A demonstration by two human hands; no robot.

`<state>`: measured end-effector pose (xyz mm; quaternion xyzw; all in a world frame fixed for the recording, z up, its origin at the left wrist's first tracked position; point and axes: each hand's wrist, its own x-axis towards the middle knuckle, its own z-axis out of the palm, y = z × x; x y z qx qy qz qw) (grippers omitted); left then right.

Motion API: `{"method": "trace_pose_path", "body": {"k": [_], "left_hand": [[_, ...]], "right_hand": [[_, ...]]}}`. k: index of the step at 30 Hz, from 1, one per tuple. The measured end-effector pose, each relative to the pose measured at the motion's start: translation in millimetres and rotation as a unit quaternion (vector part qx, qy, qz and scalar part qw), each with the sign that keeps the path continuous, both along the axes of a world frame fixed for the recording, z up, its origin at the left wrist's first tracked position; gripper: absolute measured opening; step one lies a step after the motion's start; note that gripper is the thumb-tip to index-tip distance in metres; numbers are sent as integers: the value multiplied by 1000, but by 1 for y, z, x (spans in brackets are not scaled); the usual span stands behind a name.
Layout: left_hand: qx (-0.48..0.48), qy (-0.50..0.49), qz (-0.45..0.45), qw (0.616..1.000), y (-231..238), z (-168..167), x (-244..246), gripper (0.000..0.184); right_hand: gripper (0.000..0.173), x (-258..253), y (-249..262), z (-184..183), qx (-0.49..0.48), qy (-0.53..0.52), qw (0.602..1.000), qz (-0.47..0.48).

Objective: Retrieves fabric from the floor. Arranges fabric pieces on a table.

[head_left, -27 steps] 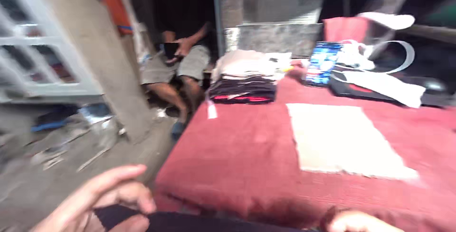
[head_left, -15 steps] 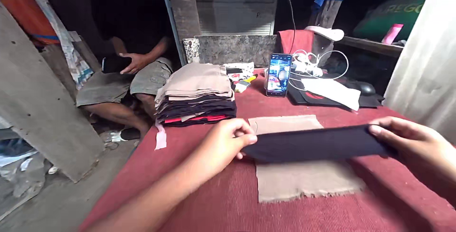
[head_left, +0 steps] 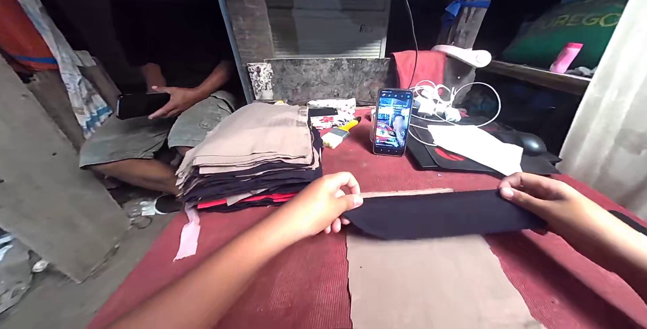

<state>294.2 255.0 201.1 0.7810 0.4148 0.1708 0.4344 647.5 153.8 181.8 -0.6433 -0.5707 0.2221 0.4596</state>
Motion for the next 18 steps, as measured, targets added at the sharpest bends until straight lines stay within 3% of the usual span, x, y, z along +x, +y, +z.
{"method": "trace_pose_path", "body": {"k": [6, 18], "left_hand": [[10, 98, -26, 995, 3, -13, 7, 23], [177, 215, -84, 957, 8, -13, 24, 32]], "right_hand": [[16, 8, -3, -10, -112, -110, 988, -7], [8, 30, 16, -26, -38, -210, 977, 0]]}}
